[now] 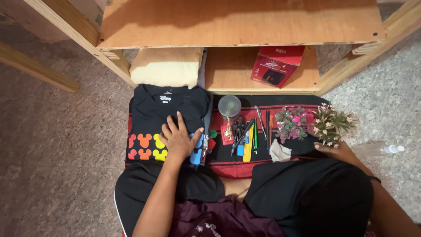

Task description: The person folds several pieces of clothing, including a red shirt, denim shorts, and a black t-shirt, then places them on a wooden shelf. They then remove various items from the shelf, wipe the surface with a cloth, and return the items.

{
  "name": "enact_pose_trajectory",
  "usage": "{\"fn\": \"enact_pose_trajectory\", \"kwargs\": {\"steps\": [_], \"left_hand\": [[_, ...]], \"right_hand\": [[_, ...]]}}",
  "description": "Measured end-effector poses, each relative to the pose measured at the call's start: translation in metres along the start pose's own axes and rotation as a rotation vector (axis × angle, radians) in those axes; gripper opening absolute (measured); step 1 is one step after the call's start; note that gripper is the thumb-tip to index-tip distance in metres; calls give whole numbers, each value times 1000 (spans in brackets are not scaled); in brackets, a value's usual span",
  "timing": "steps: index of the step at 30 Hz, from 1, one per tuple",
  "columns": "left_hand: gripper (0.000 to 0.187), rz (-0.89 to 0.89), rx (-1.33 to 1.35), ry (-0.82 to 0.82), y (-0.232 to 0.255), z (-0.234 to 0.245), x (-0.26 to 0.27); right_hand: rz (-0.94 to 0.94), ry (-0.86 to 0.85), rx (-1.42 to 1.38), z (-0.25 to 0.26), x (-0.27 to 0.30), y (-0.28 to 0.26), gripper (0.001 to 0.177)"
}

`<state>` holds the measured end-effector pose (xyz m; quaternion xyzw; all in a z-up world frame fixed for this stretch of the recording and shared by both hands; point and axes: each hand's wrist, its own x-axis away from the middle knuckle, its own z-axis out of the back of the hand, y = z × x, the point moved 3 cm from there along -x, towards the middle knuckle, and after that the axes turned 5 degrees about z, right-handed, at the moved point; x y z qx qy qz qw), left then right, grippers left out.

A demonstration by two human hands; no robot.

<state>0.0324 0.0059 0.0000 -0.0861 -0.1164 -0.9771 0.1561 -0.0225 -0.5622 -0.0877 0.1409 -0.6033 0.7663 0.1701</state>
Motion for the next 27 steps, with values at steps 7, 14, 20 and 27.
{"fn": "enact_pose_trajectory", "kwargs": {"steps": [7,14,20,27], "left_hand": [[112,2,0,-2,1,1,1],[112,-5,-6,12,1,1,1],[111,-18,2,24,0,0,3],[111,-18,5,19,0,2,4]], "right_hand": [[-118,-19,-179,8,11,-7,47],[-131,-53,-26,4,33,-31,50],[-371,-65,-67,8,62,-61,52],[-266,-236,481,58,43,-57,62]]}}
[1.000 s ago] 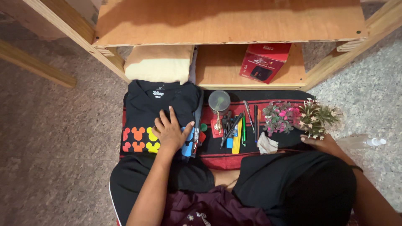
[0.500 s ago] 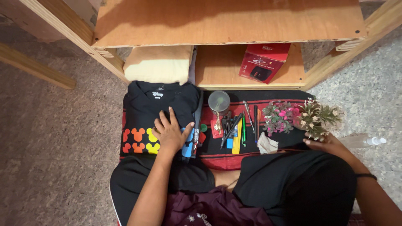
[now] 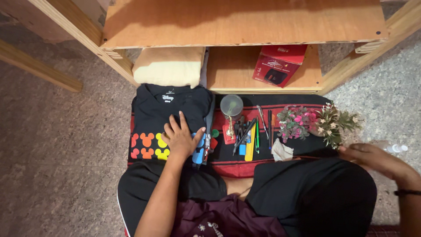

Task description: The person folds several pieces of clothing, including a red shirt, denim shorts, and a black t-shirt, then places them on a wooden shelf. They then remove various items from the shelf, wipe the surface with a cloth, and return the items.

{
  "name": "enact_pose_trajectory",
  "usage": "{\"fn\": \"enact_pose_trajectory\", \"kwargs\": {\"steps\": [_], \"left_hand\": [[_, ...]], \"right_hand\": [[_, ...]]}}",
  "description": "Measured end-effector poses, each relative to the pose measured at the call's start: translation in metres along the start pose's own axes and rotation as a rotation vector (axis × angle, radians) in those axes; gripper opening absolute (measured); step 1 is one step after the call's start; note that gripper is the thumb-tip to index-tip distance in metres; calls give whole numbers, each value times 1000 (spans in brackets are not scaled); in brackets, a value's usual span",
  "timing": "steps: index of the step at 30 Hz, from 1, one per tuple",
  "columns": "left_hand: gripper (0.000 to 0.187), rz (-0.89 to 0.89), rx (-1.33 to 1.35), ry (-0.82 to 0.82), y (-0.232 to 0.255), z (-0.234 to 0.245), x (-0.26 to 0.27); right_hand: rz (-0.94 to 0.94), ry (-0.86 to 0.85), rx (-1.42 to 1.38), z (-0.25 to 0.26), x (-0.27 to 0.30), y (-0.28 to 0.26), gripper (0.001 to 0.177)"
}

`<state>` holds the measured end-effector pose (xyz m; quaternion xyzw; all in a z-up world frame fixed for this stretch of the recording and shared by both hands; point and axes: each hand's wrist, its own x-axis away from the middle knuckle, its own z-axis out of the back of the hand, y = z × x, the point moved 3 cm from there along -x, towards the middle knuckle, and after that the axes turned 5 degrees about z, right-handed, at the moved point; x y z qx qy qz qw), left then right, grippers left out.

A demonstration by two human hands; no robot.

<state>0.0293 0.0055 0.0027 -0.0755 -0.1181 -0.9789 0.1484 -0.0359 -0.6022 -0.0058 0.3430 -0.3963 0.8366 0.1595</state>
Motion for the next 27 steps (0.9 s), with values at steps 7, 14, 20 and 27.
{"fn": "enact_pose_trajectory", "kwargs": {"steps": [7,14,20,27], "left_hand": [[111,6,-10,-13,1,0,0],[111,3,3,-7,2,2,1],[110,12,8,-11,0,2,2],[111,27,-25,-13,4,-2,-1]], "right_hand": [[-67,450,702,20,71,-102,59],[726,-110,668,-144,71,-273,31],[416,-207,1236,-214,-32,-211,24],[261,-467,1564,-247,-101,-138,28]]}}
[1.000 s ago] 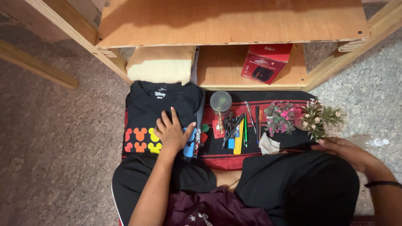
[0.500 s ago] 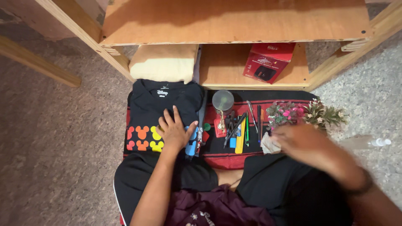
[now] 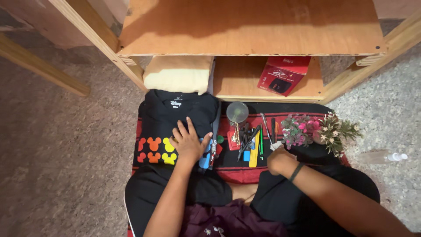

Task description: The person folds several pieces of clothing, including a red shirt, denim shorts, and a black t-shirt, then places them on a wooden shelf. They then remove various items from the shelf, wipe the surface with a cloth, and return the items.

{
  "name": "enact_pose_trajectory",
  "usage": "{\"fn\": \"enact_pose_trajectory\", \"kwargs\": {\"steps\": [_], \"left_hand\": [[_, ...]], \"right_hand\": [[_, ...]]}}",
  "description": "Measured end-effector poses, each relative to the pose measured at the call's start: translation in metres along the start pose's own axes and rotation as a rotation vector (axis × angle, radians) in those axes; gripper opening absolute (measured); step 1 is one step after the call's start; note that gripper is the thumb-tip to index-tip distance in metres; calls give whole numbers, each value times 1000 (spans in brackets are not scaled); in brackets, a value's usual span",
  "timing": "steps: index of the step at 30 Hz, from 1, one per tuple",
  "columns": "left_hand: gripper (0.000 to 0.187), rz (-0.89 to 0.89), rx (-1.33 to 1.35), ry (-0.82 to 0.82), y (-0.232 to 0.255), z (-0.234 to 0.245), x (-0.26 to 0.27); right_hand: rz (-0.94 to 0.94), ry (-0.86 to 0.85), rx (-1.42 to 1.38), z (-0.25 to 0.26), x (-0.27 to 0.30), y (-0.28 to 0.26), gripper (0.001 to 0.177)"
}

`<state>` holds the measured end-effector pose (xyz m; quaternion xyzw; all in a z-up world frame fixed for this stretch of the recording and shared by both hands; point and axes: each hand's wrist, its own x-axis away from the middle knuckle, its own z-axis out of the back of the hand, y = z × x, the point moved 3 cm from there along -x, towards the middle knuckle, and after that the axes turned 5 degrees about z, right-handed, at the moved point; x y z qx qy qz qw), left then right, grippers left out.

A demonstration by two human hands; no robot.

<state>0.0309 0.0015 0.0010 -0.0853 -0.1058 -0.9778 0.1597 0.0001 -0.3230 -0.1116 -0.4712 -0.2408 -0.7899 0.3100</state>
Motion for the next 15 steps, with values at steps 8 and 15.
{"fn": "enact_pose_trajectory", "kwargs": {"steps": [8,15], "left_hand": [[108,-25,-19,53,2,8,5],[74,-243,359,263,25,57,41]], "right_hand": [[-71,195,-188,19,13,6,22],[-80,869,-719,120,195,-8,25]]}}
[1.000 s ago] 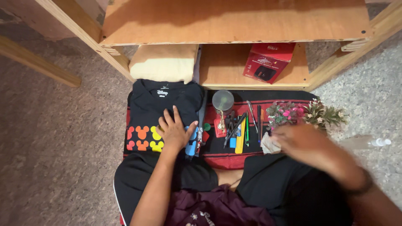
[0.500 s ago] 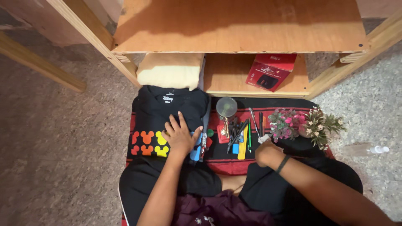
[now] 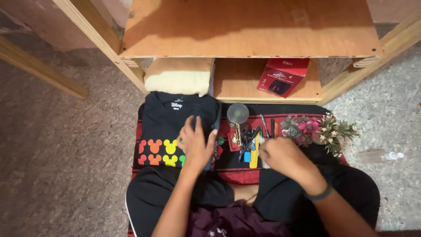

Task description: The person folds several pieces of clothing, including a red shirt, denim shorts, and a black t-shirt, then places them on a wooden shelf. They then remove various items from the shelf, wipe the surface with a cloth, and return the items.

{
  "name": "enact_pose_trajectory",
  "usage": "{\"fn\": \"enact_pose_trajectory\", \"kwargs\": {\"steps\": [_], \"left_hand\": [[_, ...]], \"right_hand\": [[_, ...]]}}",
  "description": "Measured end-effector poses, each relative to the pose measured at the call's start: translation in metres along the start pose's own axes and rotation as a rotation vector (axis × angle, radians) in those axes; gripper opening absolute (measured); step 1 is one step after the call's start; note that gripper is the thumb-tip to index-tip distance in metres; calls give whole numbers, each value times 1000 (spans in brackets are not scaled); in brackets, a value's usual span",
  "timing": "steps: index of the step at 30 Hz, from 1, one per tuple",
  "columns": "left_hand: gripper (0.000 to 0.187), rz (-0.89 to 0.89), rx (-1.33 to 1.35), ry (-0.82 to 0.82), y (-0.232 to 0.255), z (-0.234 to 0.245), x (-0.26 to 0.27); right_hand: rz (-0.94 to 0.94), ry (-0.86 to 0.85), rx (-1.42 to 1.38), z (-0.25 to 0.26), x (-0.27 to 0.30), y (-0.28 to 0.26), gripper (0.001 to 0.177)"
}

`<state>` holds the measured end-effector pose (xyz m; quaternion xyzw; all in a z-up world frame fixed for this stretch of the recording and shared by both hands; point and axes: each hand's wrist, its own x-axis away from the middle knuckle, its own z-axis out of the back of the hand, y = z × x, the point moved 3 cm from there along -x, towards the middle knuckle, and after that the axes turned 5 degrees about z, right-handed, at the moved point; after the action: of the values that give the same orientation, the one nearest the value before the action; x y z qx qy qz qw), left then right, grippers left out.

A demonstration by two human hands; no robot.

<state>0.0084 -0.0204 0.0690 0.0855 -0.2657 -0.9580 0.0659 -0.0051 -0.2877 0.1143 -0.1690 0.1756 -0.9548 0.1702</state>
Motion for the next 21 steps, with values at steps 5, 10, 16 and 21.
{"fn": "enact_pose_trajectory", "kwargs": {"steps": [5,10,16,21], "left_hand": [[62,70,1082,-433,25,-9,5],[66,77,1451,-812,43,-11,20],[71,231,1513,-822,41,-13,17],[76,741,1973,-1315,39,-41,29]], "right_hand": [[124,440,-1178,32,3,-24,10],[245,455,-1730,-1,-22,-13,25],[138,367,-1970,-7,-33,-17,56],[372,84,-2268,-5,-23,-21,74]]}}
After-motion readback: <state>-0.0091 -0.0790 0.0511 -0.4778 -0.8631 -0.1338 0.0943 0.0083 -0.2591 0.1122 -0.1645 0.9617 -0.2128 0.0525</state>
